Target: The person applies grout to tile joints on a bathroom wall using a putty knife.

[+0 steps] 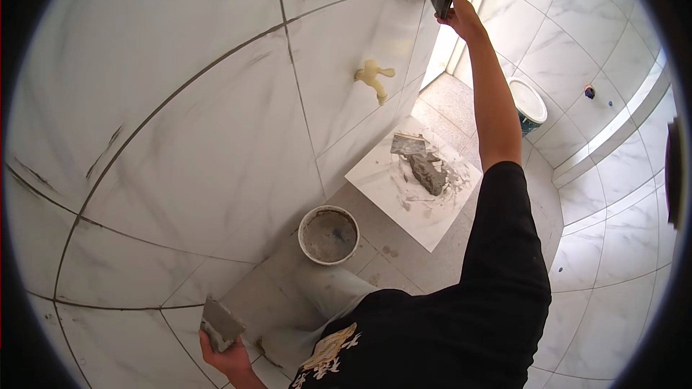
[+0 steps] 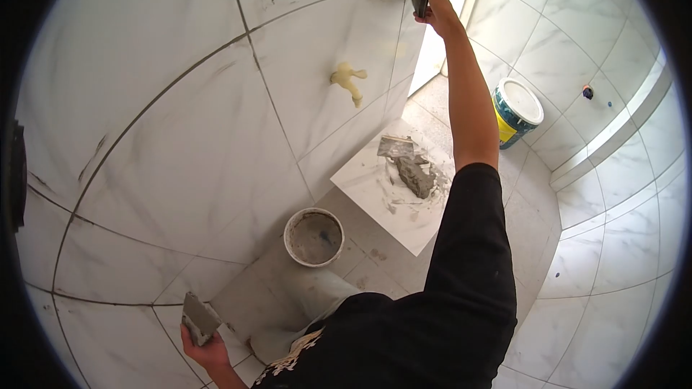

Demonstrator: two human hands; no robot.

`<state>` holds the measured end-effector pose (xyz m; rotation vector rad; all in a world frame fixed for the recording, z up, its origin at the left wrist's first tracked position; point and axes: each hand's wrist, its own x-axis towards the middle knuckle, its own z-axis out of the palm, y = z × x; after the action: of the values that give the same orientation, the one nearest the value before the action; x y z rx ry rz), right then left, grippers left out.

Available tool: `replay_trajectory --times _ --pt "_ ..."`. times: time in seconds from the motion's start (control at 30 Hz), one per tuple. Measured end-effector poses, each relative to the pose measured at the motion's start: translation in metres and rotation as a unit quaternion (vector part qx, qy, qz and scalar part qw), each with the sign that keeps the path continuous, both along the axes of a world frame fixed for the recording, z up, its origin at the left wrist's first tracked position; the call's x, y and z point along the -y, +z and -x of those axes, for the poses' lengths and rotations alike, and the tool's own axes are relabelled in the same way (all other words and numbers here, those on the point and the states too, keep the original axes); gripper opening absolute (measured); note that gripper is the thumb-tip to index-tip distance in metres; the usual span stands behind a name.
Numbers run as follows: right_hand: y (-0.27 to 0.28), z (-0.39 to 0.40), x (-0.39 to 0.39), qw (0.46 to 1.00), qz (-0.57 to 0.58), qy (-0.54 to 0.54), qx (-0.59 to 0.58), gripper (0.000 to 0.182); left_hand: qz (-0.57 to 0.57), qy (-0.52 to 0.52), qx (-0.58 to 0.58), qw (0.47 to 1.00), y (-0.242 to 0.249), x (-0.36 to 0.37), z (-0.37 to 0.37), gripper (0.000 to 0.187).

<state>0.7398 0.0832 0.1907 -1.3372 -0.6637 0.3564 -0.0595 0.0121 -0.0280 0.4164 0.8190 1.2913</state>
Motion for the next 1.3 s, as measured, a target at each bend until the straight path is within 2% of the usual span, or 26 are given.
replay_trajectory --times 0.07,0.1,0.17,0.2,0.23,0.3,0.37,0.43,0.47,0.53,0.6,0.67,0.7,0.73,0.8,0.83,0.87,0.93,0.97,1.0,1.07,1.13,1.2,1.23,1.27,1.3 --pt "0.004 0.011 -0.012 1.000 -0.005 0.005 -0.018 0.037 0.071 0.139 -0.011 0.988 0.003 0.006 -0.009 0.033" --pt "0.002 0.027 -0.016 1.000 0.002 -0.008 -0.007 0.038 0.073 0.142 -0.009 0.987 -0.002 0.008 0.000 0.033" --pt "-0.001 0.071 -0.022 0.999 0.006 -0.031 0.029 0.038 0.068 0.093 0.008 0.993 -0.023 0.013 0.020 0.033" --pt "-0.005 0.099 -0.020 0.997 -0.017 -0.004 0.082 0.035 0.068 0.092 0.008 0.993 -0.030 0.008 0.024 0.033" --pt "-0.002 0.129 -0.018 0.994 0.008 -0.007 0.109 0.033 0.048 0.069 0.026 0.996 -0.037 0.002 0.025 0.037" --pt "-0.003 0.159 -0.009 0.986 0.047 0.054 0.152 0.042 0.030 0.038 0.036 0.998 -0.032 -0.003 0.020 0.041" --pt "-0.006 0.164 0.005 0.980 0.063 0.078 0.171 0.046 -0.001 -0.026 0.026 0.999 -0.009 -0.017 0.000 0.040" --pt "-0.015 0.153 0.014 0.960 0.047 0.069 0.267 0.055 -0.002 -0.020 0.033 0.999 0.007 -0.021 -0.009 0.040" --pt "-0.024 0.140 0.012 0.960 0.043 0.071 0.267 0.055 0.003 -0.008 0.045 0.999 0.011 -0.017 -0.012 0.039" --pt "-0.035 0.110 0.001 0.893 -0.006 -0.150 0.425 0.060 0.011 0.014 0.035 0.999 0.013 -0.010 -0.017 0.039" --pt "-0.039 0.105 -0.009 0.899 -0.009 -0.146 0.413 0.064 0.022 0.033 0.022 0.999 0.012 -0.003 -0.017 0.038" --pt "-0.054 0.101 -0.035 0.851 0.012 -0.171 0.496 0.065 0.038 0.043 0.005 0.998 0.002 0.005 -0.012 0.036" --pt "-0.066 0.106 -0.039 0.883 0.018 -0.155 0.442 0.063 0.039 0.044 0.000 0.998 -0.002 0.008 -0.004 0.036" --pt "-0.075 0.106 -0.029 0.886 0.021 -0.155 0.437 0.063 0.034 0.035 -0.005 0.999 -0.007 0.011 0.005 0.035" --pt "-0.075 0.093 0.002 0.878 0.174 -0.047 0.442 0.060 0.026 0.024 -0.002 0.999 -0.011 0.011 0.005 0.035" --pt "-0.081 0.074 0.005 0.883 0.167 -0.030 0.437 0.058 0.020 0.015 0.007 1.000 -0.010 0.010 0.004 0.035" --pt "-0.080 0.058 0.006 0.916 0.143 -0.038 0.372 0.059 0.014 0.006 0.016 1.000 -0.007 0.007 0.002 0.035" --pt "-0.036 0.079 0.014 0.993 0.030 -0.033 0.108 0.052 0.012 0.002 0.001 1.000 -0.002 0.006 -0.004 0.035" --pt "-0.022 0.074 0.012 0.996 0.007 0.023 0.082 0.050 0.011 -0.001 -0.015 1.000 0.004 0.004 -0.005 0.036" --pt "-0.021 0.080 0.011 0.997 -0.003 0.019 0.073 0.050 0.002 -0.004 -0.024 1.000 0.009 0.004 -0.004 0.036" --pt "-0.015 0.098 -0.008 0.953 -0.031 0.087 0.290 0.048 0.003 0.020 -0.005 1.000 0.015 0.005 -0.003 0.037" --pt "-0.009 0.146 -0.019 0.978 0.030 0.082 0.187 0.050 0.024 0.045 -0.024 0.998 0.016 0.000 -0.002 0.037" --pt "-0.005 0.189 0.004 0.966 0.080 0.121 0.213 0.051 0.050 0.066 -0.042 0.996 0.007 0.000 -0.001 0.037" --pt "-0.008 0.189 0.009 0.962 0.074 0.152 0.213 0.060 0.008 -0.024 -0.019 1.000 0.003 -0.003 0.007 0.040" --pt "-0.014 0.178 0.014 0.967 0.069 0.140 0.203 0.060 -0.032 -0.117 0.005 0.993 0.004 -0.008 0.010 0.043" --pt "-0.021 0.160 0.017 0.971 0.046 0.086 0.219 0.063 -0.035 -0.130 -0.003 0.991 0.012 -0.010 0.001 0.043"
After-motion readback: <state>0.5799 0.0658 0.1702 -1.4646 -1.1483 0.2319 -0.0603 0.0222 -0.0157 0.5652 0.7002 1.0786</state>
